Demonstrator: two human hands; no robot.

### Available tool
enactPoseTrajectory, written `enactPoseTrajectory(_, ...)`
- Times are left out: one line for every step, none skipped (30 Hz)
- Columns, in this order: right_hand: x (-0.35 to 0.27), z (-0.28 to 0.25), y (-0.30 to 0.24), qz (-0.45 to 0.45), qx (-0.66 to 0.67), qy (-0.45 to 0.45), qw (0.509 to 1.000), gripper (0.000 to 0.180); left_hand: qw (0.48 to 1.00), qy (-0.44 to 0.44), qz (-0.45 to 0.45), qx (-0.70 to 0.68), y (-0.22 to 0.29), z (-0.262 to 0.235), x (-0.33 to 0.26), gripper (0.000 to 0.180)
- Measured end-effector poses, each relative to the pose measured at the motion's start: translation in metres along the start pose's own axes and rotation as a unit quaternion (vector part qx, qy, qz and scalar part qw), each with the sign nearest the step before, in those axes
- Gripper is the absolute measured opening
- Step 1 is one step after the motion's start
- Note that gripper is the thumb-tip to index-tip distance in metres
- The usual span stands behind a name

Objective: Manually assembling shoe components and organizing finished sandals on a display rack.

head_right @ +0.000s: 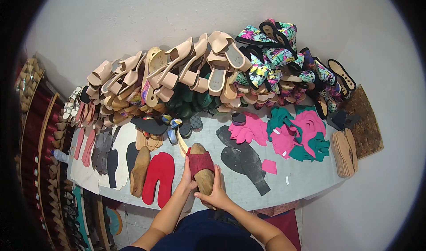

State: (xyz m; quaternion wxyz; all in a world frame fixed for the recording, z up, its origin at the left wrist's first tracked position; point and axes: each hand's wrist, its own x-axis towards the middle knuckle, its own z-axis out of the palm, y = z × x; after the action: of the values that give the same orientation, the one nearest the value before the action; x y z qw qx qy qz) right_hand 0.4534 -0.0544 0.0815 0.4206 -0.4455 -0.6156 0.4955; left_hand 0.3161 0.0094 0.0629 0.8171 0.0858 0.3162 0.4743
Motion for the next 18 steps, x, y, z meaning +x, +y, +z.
enactPoseTrajectory(-0.002, -0.001, -0.003, 0.019, -0.044, -0.029, 0.998, 0.099, 1.000, 0.000, 0.000, 0.001, 0.002, 0.002, 0.003, 0.067)
enactPoseTrajectory(0.002, -0.002, 0.009, 0.049, 0.067, -0.035, 0.996, 0.097, 0.999, 0.016, 0.018, 0.030, 0.003, 0.003, 0.007, 0.065)
enactPoseTrajectory(0.003, -0.006, 0.009, 0.048, 0.068, -0.038, 0.996, 0.097, 0.997, 0.032, 0.037, 0.057, 0.003, 0.003, 0.012, 0.063)
enactPoseTrajectory(0.006, -0.009, 0.008, 0.065, 0.117, -0.044, 0.990, 0.092, 0.994, 0.039, 0.072, 0.074, 0.005, 0.004, 0.018, 0.060)
enactPoseTrajectory(0.008, -0.011, 0.007, 0.082, 0.165, -0.051, 0.982, 0.087, 0.994, 0.040, 0.074, 0.073, 0.008, 0.002, 0.019, 0.060)
enactPoseTrajectory(0.008, -0.013, 0.004, 0.063, 0.141, -0.032, 0.987, 0.080, 0.994, 0.039, 0.079, 0.069, 0.012, 0.007, 0.022, 0.060)
enactPoseTrajectory(0.008, -0.017, 0.004, 0.064, 0.140, -0.029, 0.988, 0.080, 0.994, 0.036, 0.083, 0.065, 0.020, 0.022, 0.021, 0.059)
enactPoseTrajectory(0.007, -0.023, 0.005, 0.049, 0.128, -0.074, 0.988, 0.080, 0.995, 0.034, 0.084, 0.038, 0.032, 0.034, 0.017, 0.060)
enactPoseTrajectory(0.007, -0.025, 0.003, 0.029, 0.118, -0.128, 0.984, 0.079, 0.991, 0.026, 0.130, 0.024, 0.046, 0.022, 0.021, 0.060)
enactPoseTrajectory(0.007, -0.028, 0.003, 0.027, 0.117, -0.131, 0.984, 0.079, 0.989, 0.015, 0.147, 0.000, 0.062, 0.013, 0.023, 0.060)
enactPoseTrajectory(0.004, -0.030, 0.004, 0.045, 0.123, -0.147, 0.980, 0.078, 0.986, 0.004, 0.166, -0.023, 0.076, 0.003, 0.024, 0.060)
enactPoseTrajectory(0.001, -0.032, 0.006, 0.065, 0.127, -0.159, 0.977, 0.077, 0.984, -0.004, 0.174, -0.019, 0.086, 0.005, 0.022, 0.060)
enactPoseTrajectory(-0.002, -0.032, 0.010, 0.064, 0.126, -0.159, 0.977, 0.077, 0.983, -0.011, 0.184, -0.016, 0.094, 0.007, 0.018, 0.061)
enactPoseTrajectory(-0.005, -0.030, 0.016, 0.087, 0.101, -0.118, 0.984, 0.077, 0.980, 0.015, 0.199, 0.007, 0.098, 0.003, 0.017, 0.071)
enactPoseTrajectory(-0.007, -0.029, 0.021, 0.111, 0.076, -0.074, 0.988, 0.077, 0.980, 0.014, 0.198, 0.008, 0.099, 0.008, 0.014, 0.071)
enactPoseTrajectory(-0.007, -0.028, 0.025, 0.111, 0.076, -0.073, 0.988, 0.077, 0.984, -0.019, 0.178, -0.005, 0.100, 0.013, 0.009, 0.073)
enactPoseTrajectory(-0.006, -0.027, 0.030, 0.151, 0.084, -0.031, 0.984, 0.077, 0.986, -0.053, 0.157, -0.018, 0.099, 0.017, 0.005, 0.075)
enactPoseTrajectory(-0.005, -0.024, 0.030, 0.191, 0.093, 0.008, 0.977, 0.077, 0.987, -0.064, 0.139, -0.049, 0.097, 0.020, 0.001, 0.078)
